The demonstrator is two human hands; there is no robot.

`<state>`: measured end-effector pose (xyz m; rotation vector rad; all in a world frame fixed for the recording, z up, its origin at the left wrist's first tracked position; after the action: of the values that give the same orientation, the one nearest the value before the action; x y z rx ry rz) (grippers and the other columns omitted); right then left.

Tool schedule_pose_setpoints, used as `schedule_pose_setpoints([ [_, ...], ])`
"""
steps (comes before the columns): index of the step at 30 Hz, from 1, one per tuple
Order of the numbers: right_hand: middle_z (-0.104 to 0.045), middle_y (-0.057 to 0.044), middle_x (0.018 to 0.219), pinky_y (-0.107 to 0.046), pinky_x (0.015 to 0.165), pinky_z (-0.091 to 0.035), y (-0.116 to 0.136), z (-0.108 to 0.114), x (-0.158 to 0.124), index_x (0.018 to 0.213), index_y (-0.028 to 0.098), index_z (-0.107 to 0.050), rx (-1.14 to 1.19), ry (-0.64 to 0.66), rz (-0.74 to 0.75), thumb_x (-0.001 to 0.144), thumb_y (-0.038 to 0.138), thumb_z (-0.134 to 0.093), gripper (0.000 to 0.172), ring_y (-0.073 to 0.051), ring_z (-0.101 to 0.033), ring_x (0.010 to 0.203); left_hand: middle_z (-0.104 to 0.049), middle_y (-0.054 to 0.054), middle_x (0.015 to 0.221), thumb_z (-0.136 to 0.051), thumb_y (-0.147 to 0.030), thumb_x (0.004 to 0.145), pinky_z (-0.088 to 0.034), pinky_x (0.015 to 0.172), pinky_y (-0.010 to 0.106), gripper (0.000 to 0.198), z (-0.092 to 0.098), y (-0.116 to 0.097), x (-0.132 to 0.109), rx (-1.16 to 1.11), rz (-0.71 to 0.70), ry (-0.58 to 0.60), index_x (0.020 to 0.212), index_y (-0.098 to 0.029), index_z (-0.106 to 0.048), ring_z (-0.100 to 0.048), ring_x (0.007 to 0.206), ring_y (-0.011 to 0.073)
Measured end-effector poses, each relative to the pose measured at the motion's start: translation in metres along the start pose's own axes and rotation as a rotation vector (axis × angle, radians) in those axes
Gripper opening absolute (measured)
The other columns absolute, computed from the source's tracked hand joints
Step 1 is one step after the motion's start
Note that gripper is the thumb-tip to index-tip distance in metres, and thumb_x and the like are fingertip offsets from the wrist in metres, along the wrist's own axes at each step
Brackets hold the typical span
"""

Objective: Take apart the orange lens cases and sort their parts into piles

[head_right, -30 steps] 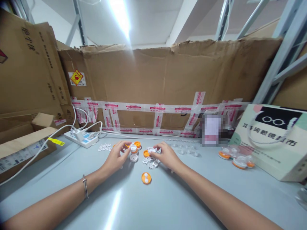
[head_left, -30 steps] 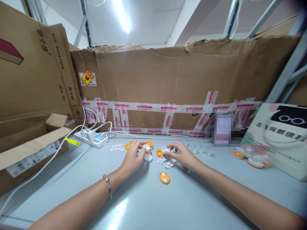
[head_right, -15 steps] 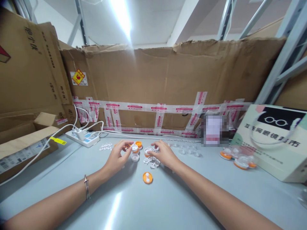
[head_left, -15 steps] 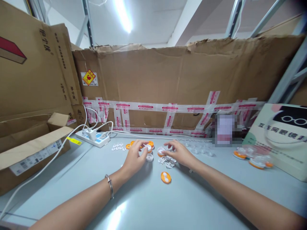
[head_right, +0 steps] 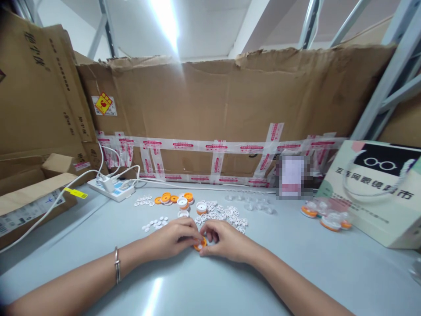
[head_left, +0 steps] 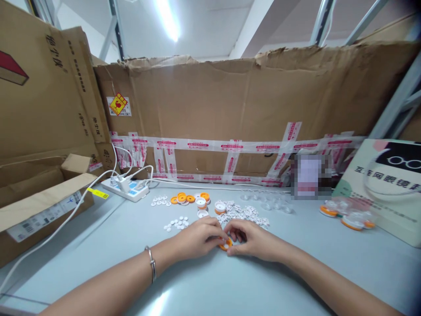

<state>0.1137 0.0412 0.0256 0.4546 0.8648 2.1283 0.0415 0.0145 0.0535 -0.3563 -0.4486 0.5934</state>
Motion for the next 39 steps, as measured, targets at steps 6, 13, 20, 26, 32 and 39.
schedule_pose_setpoints([
  [6,-0.047,0.004,0.069,-0.021,0.058,-0.034,0.006,-0.004,-0.001,0.081,0.019,-0.06,-0.003,-0.015,-0.012,0.066,0.031,-0.067,0.02,-0.012,-0.043,0.065,-0.058,0.004,0.083,-0.051,-0.013,0.082,-0.043,0.072,0.024,0.016,-0.001,0.004,0.0,-0.021,0.014,0.007,0.088,-0.017,-0.066,-0.056,0.078,0.0142],
  [13,-0.048,0.003,0.07,-0.021,0.059,-0.034,0.01,-0.006,0.0,0.075,0.018,-0.059,-0.012,-0.051,-0.006,0.063,0.032,-0.069,0.021,-0.012,-0.043,0.065,-0.06,0.002,0.078,-0.054,-0.009,0.078,-0.043,0.071,0.021,0.014,-0.002,0.004,0.002,-0.014,0.015,-0.031,0.077,-0.016,-0.066,-0.057,0.076,0.0125],
  [20,-0.048,0.003,0.069,-0.021,0.059,-0.034,0.009,-0.006,0.0,0.073,0.017,-0.059,0.008,-0.063,-0.033,0.062,0.026,-0.07,0.018,-0.012,-0.043,0.065,-0.06,0.001,0.072,-0.052,-0.004,0.075,-0.042,0.069,0.021,0.016,-0.003,0.004,0.001,0.026,0.005,-0.108,0.069,-0.015,-0.062,-0.055,0.071,0.012],
  [26,-0.049,0.003,0.069,-0.021,0.059,-0.034,0.009,-0.005,-0.001,0.072,0.017,-0.058,0.034,-0.059,-0.034,0.061,0.025,-0.069,0.018,-0.012,-0.043,0.065,-0.058,0.002,0.071,-0.051,-0.002,0.073,-0.041,0.067,0.022,0.016,-0.002,0.004,-0.001,0.041,0.009,-0.173,0.069,-0.015,-0.06,-0.053,0.071,0.0128],
  [32,-0.05,0.003,0.067,-0.021,0.059,-0.034,0.01,-0.004,-0.001,0.071,0.016,-0.057,0.033,-0.048,-0.017,0.062,0.023,-0.067,0.016,-0.011,-0.044,0.064,-0.057,0.002,0.07,-0.05,-0.002,0.071,-0.041,0.067,0.022,0.016,-0.002,0.005,0.0,0.051,0.036,-0.175,0.069,-0.015,-0.059,-0.053,0.07,0.0136],
  [39,-0.049,0.004,0.067,-0.021,0.058,-0.035,0.01,-0.005,-0.002,0.071,0.016,-0.056,0.053,-0.048,-0.025,0.061,0.02,-0.067,0.015,-0.011,-0.044,0.064,-0.058,0.003,0.07,-0.049,-0.001,0.07,-0.041,0.065,0.022,0.018,-0.004,0.004,0.0,0.08,0.058,-0.179,0.069,-0.015,-0.059,-0.053,0.069,0.014],
])
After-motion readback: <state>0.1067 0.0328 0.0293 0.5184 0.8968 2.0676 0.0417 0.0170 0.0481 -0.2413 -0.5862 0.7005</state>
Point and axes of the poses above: each hand's wrist, its own x-axis towards the middle knuckle, its own z-axis out of the back of the hand, y = z × x, the point moved 9 cm from there along x, towards the middle knuckle
